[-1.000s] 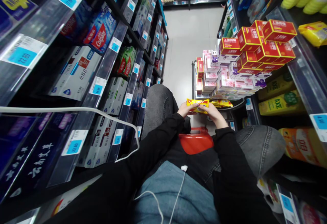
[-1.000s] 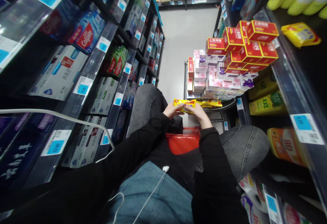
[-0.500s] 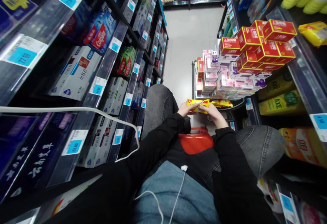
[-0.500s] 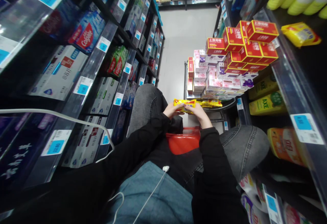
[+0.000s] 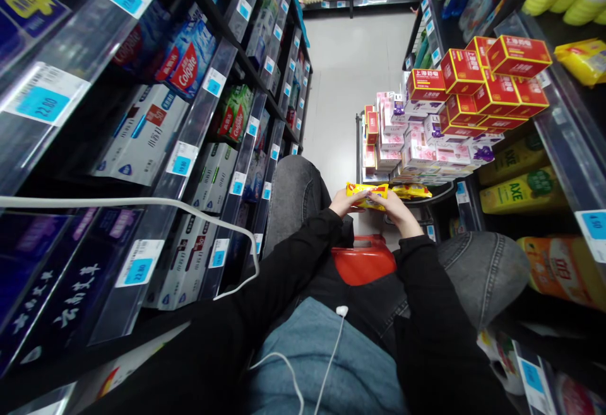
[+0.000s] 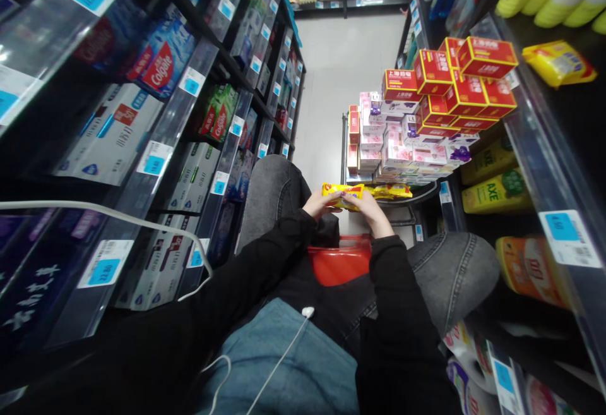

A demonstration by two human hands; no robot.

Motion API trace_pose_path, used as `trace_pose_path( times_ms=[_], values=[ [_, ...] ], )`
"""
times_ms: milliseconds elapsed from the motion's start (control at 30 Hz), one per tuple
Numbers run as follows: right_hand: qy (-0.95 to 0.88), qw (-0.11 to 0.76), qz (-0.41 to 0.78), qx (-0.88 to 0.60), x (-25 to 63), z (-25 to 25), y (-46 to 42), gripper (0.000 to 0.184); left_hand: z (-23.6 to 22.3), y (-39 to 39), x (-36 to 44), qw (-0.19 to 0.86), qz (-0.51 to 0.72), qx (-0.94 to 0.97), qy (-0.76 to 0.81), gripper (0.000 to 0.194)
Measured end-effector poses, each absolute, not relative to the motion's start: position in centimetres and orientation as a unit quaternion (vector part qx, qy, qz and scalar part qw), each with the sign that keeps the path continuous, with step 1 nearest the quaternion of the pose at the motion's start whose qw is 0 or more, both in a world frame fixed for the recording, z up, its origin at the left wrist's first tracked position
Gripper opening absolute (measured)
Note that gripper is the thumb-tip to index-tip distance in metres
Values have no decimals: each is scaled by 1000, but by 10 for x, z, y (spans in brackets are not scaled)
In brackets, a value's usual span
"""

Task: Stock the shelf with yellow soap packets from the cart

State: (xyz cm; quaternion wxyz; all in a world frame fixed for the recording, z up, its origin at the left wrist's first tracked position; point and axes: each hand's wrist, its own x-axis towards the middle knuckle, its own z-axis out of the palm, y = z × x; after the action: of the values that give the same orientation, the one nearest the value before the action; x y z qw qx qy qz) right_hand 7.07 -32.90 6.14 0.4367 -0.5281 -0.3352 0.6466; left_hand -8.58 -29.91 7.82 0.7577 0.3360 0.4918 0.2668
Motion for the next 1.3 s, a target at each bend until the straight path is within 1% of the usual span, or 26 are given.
trace_pose_path(
  times_ms=[533, 967, 1300],
  values=[
    [-330, 434, 652, -527, 70, 65, -329, 50, 81, -299, -85, 755, 261, 334, 501, 46],
    [-345, 427, 642, -535, 72, 60, -329, 58, 79, -299, -86, 756, 261, 335, 498, 52],
    [-326, 427, 657, -529, 71, 62, -330, 47, 76, -299, -85, 756, 272, 337, 491, 52]
  ],
)
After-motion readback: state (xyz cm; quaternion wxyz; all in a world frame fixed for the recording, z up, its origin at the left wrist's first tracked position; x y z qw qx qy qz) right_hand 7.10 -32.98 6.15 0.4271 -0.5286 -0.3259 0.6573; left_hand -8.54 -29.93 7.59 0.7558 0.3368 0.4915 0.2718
